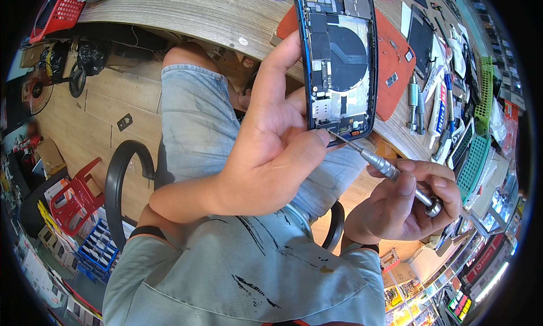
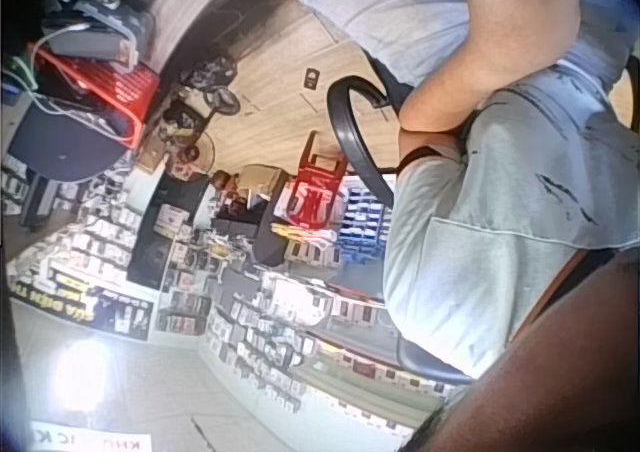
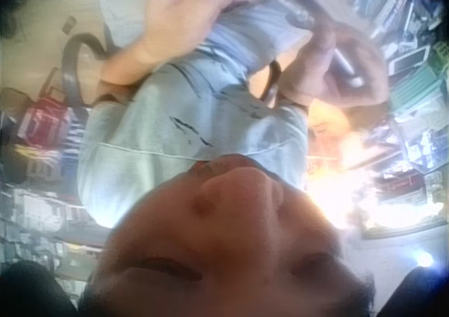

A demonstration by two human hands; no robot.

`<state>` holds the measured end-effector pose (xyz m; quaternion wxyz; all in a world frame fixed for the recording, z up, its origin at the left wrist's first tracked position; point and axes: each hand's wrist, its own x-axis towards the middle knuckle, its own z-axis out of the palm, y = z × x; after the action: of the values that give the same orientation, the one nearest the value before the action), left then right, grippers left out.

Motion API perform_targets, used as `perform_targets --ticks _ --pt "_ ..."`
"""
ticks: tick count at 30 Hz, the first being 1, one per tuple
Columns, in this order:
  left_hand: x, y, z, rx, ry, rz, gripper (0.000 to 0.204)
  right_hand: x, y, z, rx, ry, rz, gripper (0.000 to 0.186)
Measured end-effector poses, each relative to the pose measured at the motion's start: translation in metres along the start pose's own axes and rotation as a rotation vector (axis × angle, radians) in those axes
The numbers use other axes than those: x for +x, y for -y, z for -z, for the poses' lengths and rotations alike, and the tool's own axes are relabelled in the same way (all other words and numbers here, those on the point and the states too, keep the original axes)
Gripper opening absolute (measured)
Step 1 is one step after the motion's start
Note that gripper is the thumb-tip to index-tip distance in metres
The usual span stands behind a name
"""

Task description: The person uses a screwdriver to remove screws from the internal frame of a disassembled smartphone. They place removed screws on a red mat and continue unscrewing various components inside the phone chassis.

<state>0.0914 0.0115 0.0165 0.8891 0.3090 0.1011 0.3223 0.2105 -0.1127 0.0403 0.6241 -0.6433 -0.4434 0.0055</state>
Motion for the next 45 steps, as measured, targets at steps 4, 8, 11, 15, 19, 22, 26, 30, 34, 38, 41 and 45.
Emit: perform_targets --ticks 4,8,11,15,19,22,26,30,34,38,41,45 --pt "-0.0003 0.0008 -0.0007 -0.009 -0.020 0.003 0.088 -0.0012 -0.0023 0.0022 0.024 0.017 -0.008 0.041" --pt "-0.0008 -0.0004 -0.0007 0.003 -0.021 0.007 0.089 -0.0014 -0.0020 0.0019 0.023 0.017 -0.007 0.041" --pt "0.0000 0.0008 -0.0008 0.009 -0.015 0.000 0.089 -0.0012 -0.0009 0.0014 0.018 0.013 -0.006 0.041" --pt "-0.0002 0.0011 0.0008 0.026 -0.001 -0.004 0.089 -0.0016 -0.0024 0.0016 0.034 0.010 -0.006 0.041" --pt "0.0001 0.0017 0.0004 0.016 -0.003 -0.009 0.088 -0.0020 -0.0027 0.0014 0.038 -0.001 -0.007 0.041" --pt "-0.0002 0.0023 0.0007 0.009 0.001 -0.008 0.088 -0.0027 -0.0021 0.0007 0.027 -0.006 -0.012 0.041" --pt "-0.0002 0.0028 0.0006 0.012 -0.003 -0.012 0.089 -0.0029 -0.0007 0.0008 0.014 -0.007 -0.029 0.041" --pt "-0.0014 0.0017 0.0009 0.030 0.000 -0.008 0.090 -0.0036 0.0014 -0.0020 0.019 -0.029 -0.054 0.040" --pt "-0.0012 0.0017 0.0012 0.056 0.005 -0.010 0.091 -0.0036 0.0007 -0.0006 0.006 -0.021 -0.050 0.041" --pt "-0.0011 0.0023 0.0004 0.036 0.001 -0.018 0.090 -0.0031 0.0016 -0.0004 0.003 -0.012 -0.049 0.041" --pt "-0.0017 0.0035 0.0002 0.016 -0.006 -0.030 0.089 -0.0029 0.0021 -0.0027 0.026 -0.028 -0.051 0.041" --pt "-0.0011 0.0024 0.0011 0.061 0.007 -0.032 0.089 -0.0036 0.0013 -0.0025 0.041 -0.032 -0.050 0.041"
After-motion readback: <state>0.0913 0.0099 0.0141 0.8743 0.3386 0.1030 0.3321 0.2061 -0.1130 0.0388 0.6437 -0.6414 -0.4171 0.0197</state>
